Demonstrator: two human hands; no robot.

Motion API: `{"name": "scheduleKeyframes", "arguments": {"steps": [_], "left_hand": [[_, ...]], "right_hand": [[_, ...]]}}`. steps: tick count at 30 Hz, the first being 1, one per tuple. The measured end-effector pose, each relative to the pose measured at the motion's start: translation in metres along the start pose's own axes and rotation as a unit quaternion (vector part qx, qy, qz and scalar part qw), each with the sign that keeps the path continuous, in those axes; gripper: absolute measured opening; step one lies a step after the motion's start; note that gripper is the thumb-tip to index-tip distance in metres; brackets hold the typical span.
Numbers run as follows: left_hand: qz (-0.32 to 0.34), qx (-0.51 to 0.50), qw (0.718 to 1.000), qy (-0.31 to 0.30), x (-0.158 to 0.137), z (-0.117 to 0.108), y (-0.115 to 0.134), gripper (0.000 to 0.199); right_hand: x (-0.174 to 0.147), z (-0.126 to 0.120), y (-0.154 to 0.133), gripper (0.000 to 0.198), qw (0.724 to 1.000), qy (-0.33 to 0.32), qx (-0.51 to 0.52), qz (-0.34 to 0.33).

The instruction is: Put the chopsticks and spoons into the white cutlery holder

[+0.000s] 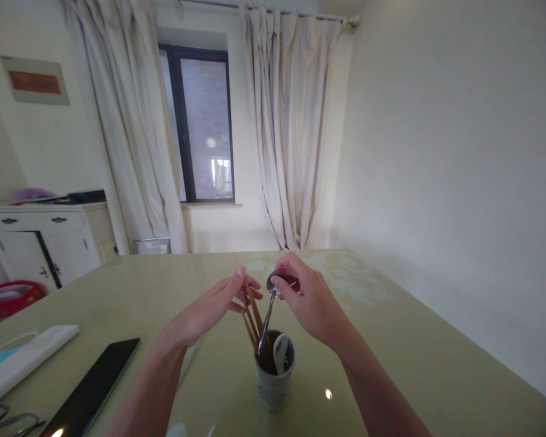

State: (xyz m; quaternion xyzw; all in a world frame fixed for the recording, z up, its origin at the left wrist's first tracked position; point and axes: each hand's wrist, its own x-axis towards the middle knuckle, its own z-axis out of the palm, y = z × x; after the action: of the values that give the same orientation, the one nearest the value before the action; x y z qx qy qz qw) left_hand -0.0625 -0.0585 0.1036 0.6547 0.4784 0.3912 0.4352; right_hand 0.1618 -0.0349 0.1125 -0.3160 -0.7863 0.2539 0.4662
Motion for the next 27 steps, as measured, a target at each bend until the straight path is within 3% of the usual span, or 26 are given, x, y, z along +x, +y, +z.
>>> {"name": "scheduleKeyframes", "arguments": {"steps": [7, 14, 18, 21, 27], "left_hand": [[0.014, 0.121, 0.992, -0.043, -0.006, 0.002, 0.008, 0.069], [0.014, 0.128, 0.989, -0.073, -0.023, -0.012, 0.013, 0.078], [0.047, 0.123, 0.984, -0.123, -0.032, -0.015, 0.018, 0.099], [0.064, 0.121, 0.984, -0.113, -0.029, -0.01, 0.017, 0.107], [0.022, 0.053, 0.995, -0.076, 0.001, -0.008, -0.017, 0.083]], "right_hand": [[0.0, 0.006, -0.003, 0.011, 0.998, -0.024, -0.035, -0.049], [-0.001, 0.001, -0.006, 0.01, 0.994, -0.003, -0.052, -0.094], [-0.003, 0.002, -0.01, 0.013, 0.995, -0.025, -0.032, -0.095], [-0.004, 0.002, -0.013, 0.013, 0.996, -0.041, -0.035, -0.073], [-0.003, 0.0, -0.014, 0.012, 0.996, -0.052, -0.039, -0.054]]}}
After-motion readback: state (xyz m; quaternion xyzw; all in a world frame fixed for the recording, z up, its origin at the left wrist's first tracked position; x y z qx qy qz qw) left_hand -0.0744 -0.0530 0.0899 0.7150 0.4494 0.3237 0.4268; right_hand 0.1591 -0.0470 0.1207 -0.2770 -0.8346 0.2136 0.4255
